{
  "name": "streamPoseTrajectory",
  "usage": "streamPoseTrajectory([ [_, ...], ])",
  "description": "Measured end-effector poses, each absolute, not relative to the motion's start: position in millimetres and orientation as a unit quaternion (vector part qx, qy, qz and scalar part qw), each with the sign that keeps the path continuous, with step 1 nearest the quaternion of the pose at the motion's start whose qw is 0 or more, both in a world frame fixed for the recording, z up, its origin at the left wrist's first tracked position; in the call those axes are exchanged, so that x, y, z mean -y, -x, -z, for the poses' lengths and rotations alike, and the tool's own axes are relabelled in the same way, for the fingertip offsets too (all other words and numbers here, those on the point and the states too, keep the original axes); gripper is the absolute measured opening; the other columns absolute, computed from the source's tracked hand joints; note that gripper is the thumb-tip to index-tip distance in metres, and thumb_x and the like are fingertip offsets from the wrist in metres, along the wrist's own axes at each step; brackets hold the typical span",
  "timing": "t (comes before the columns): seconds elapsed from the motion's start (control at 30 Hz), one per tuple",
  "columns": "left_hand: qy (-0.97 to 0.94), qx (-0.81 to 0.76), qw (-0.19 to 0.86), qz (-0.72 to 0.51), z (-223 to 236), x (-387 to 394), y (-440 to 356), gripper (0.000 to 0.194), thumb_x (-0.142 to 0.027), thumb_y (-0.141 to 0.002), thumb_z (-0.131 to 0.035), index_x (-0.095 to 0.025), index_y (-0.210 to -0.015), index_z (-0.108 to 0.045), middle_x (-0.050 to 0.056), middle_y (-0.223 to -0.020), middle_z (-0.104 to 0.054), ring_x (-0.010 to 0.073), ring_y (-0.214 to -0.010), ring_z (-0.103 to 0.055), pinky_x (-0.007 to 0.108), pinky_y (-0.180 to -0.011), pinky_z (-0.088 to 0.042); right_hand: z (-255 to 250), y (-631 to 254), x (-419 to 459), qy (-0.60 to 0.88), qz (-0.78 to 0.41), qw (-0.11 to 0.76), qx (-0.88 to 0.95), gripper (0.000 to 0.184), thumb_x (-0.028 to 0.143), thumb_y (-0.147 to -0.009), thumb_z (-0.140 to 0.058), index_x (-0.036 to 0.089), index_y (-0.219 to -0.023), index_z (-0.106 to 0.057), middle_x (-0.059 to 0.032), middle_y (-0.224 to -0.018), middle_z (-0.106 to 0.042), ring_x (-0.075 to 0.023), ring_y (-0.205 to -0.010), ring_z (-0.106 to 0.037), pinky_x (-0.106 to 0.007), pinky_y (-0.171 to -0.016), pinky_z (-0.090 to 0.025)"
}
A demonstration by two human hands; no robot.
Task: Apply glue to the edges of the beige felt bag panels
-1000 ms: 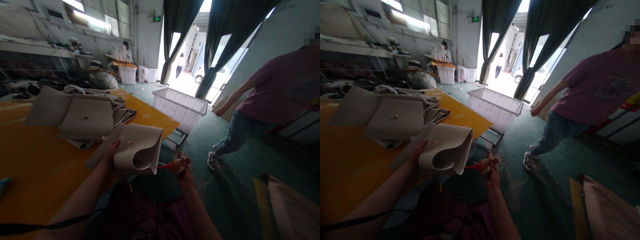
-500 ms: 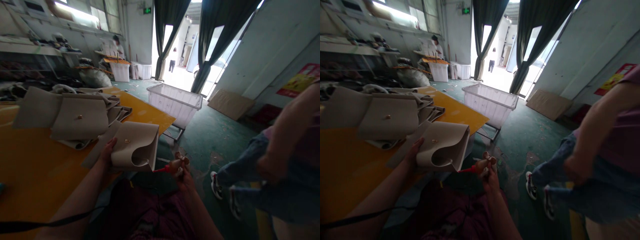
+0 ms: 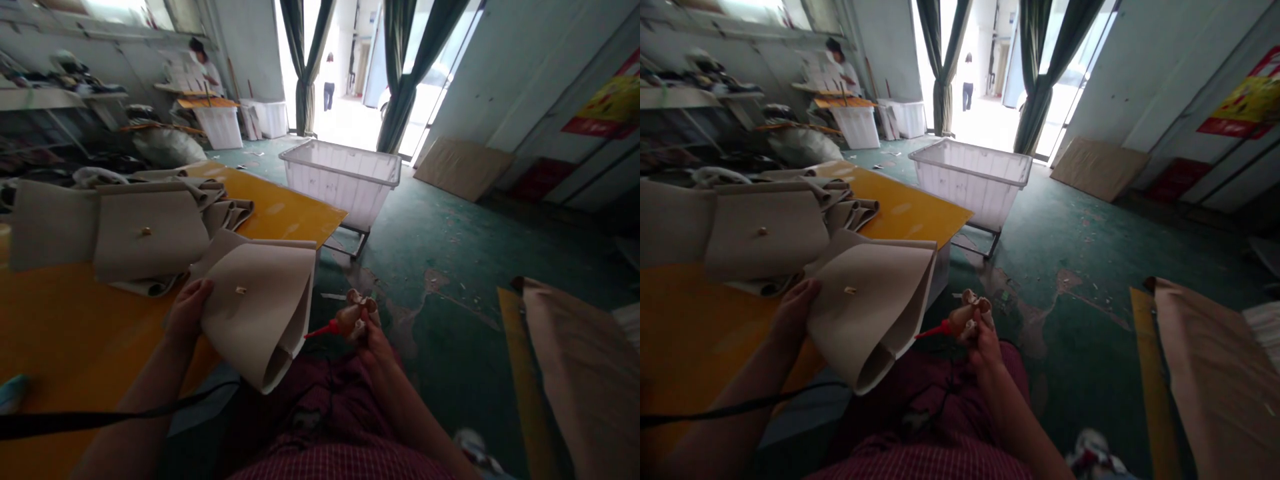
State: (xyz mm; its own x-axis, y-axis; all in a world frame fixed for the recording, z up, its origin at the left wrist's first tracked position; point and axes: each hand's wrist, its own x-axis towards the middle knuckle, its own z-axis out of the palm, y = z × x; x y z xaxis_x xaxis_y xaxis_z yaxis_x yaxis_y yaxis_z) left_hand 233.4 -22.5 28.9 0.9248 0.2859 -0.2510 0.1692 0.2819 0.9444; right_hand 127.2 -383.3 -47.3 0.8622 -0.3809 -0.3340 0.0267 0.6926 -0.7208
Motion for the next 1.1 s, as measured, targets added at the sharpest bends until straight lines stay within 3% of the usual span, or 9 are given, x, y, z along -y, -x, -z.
streamPoseTrajectory([
  [0.17,-0.601,-0.201,0.772,-0.040,-11,21,-216,0.070,-0.057,-0.032,-0.097,-0.016,-0.079,-0.068,0.000,-0.063,-0.068,0.0145,-0.046,-0.057,0.024,-0.040,-0.046,46,-117,378,0.384,0.103,0.886,-0.237,0.042,0.040,-0.067,-0.091,0.023,-0.099,-0.068,-0.0006,-0.089,-0.074,-0.0188,-0.080,-0.071,-0.032,-0.069,-0.063],
  [0.27,-0.604,-0.209,0.768,-0.040,-5,21,-212,0.078,-0.062,-0.027,-0.097,-0.015,-0.081,-0.068,0.002,-0.068,-0.071,0.0159,-0.050,-0.060,0.025,-0.044,-0.050,40,-112,370,0.358,0.075,0.899,-0.240,0.050,0.039,-0.060,-0.095,0.022,-0.099,-0.068,0.0015,-0.088,-0.074,-0.0170,-0.077,-0.070,-0.031,-0.073,-0.063],
  [0.4,-0.616,-0.209,0.757,-0.056,-3,20,-209,0.078,-0.065,-0.027,-0.097,-0.015,-0.079,-0.068,0.001,-0.065,-0.067,0.0134,-0.049,-0.056,0.023,-0.042,-0.045,32,-99,360,0.322,0.047,0.913,-0.244,0.058,0.031,-0.049,-0.099,0.024,-0.098,-0.069,0.0040,-0.087,-0.074,-0.0161,-0.078,-0.070,-0.029,-0.076,-0.063],
  [0.6,-0.618,-0.198,0.759,-0.051,0,20,-205,0.074,-0.064,-0.027,-0.096,-0.015,-0.076,-0.069,0.001,-0.065,-0.068,0.0129,-0.050,-0.055,0.022,-0.043,-0.046,27,-73,351,0.320,0.022,0.902,-0.290,0.051,0.036,-0.055,-0.098,0.023,-0.095,-0.068,0.0047,-0.079,-0.071,-0.0156,-0.072,-0.070,-0.026,-0.066,-0.061],
  [0.9,-0.629,-0.176,0.755,-0.064,2,20,-203,0.065,-0.059,-0.037,-0.095,-0.015,-0.076,-0.067,0.002,-0.067,-0.068,0.0134,-0.051,-0.056,0.023,-0.045,-0.045,30,-80,353,0.355,0.101,0.885,-0.284,0.061,0.035,-0.053,-0.097,0.024,-0.106,-0.070,0.0041,-0.090,-0.074,-0.0146,-0.073,-0.069,-0.023,-0.065,-0.060],
  [1.1,-0.616,-0.187,0.763,-0.058,6,18,-203,0.074,-0.063,-0.031,-0.095,-0.015,-0.081,-0.068,0.003,-0.073,-0.071,0.0158,-0.056,-0.060,0.025,-0.050,-0.049,29,-70,352,0.371,0.091,0.886,-0.264,0.057,0.035,-0.058,-0.094,0.028,-0.109,-0.070,0.0044,-0.091,-0.074,-0.0154,-0.077,-0.070,-0.023,-0.067,-0.061],
])
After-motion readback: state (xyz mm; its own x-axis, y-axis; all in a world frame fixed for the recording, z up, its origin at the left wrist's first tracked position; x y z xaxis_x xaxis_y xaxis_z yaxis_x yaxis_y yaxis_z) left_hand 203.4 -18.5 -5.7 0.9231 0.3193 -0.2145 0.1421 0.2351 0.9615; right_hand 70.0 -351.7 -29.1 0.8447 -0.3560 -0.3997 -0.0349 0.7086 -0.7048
